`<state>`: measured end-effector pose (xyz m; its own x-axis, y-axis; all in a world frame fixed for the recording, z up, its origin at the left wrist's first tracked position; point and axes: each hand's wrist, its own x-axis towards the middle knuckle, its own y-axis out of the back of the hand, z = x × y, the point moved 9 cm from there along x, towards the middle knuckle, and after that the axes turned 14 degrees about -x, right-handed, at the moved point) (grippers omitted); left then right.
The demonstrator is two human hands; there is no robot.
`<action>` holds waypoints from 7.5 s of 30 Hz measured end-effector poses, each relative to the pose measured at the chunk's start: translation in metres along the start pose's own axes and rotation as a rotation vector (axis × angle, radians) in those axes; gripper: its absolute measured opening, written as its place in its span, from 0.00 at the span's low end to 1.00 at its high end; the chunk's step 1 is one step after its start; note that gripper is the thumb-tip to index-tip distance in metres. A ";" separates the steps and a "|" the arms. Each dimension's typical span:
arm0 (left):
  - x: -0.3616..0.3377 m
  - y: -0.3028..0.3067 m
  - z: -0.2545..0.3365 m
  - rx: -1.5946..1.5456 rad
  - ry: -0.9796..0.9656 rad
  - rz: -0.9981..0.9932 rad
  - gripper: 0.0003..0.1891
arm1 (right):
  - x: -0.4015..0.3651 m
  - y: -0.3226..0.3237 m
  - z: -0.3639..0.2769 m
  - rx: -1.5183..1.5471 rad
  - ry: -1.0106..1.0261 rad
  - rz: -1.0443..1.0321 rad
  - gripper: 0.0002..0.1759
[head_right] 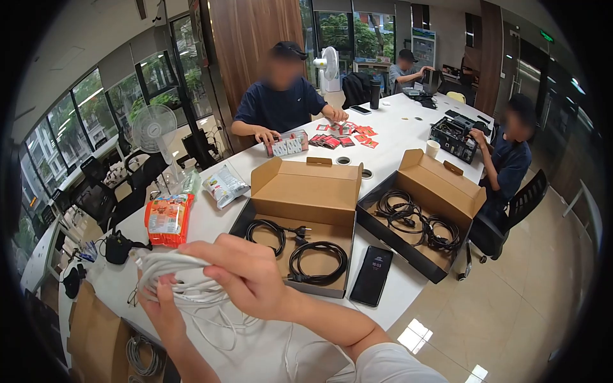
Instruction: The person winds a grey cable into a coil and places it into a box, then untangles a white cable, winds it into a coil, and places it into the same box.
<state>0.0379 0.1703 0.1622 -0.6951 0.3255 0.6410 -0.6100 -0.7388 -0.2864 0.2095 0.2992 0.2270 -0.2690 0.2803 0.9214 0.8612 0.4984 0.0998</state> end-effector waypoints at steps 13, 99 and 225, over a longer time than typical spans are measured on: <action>0.002 -0.044 -0.014 -0.982 0.526 -0.461 0.21 | -0.020 -0.047 0.058 0.615 -0.540 -0.145 0.24; 0.007 0.131 0.110 -0.713 -0.464 0.470 0.18 | -0.100 -0.153 0.111 -0.228 -0.311 -1.219 0.31; -0.005 0.110 0.129 -0.638 -0.556 0.427 0.25 | -0.067 -0.102 0.184 0.309 -1.061 -0.412 0.07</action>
<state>0.0229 0.0114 0.2194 -0.7275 -0.3471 0.5919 -0.5527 -0.2146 -0.8052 0.0607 0.3808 0.0860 -0.8520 0.5209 0.0528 0.5236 0.8475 0.0872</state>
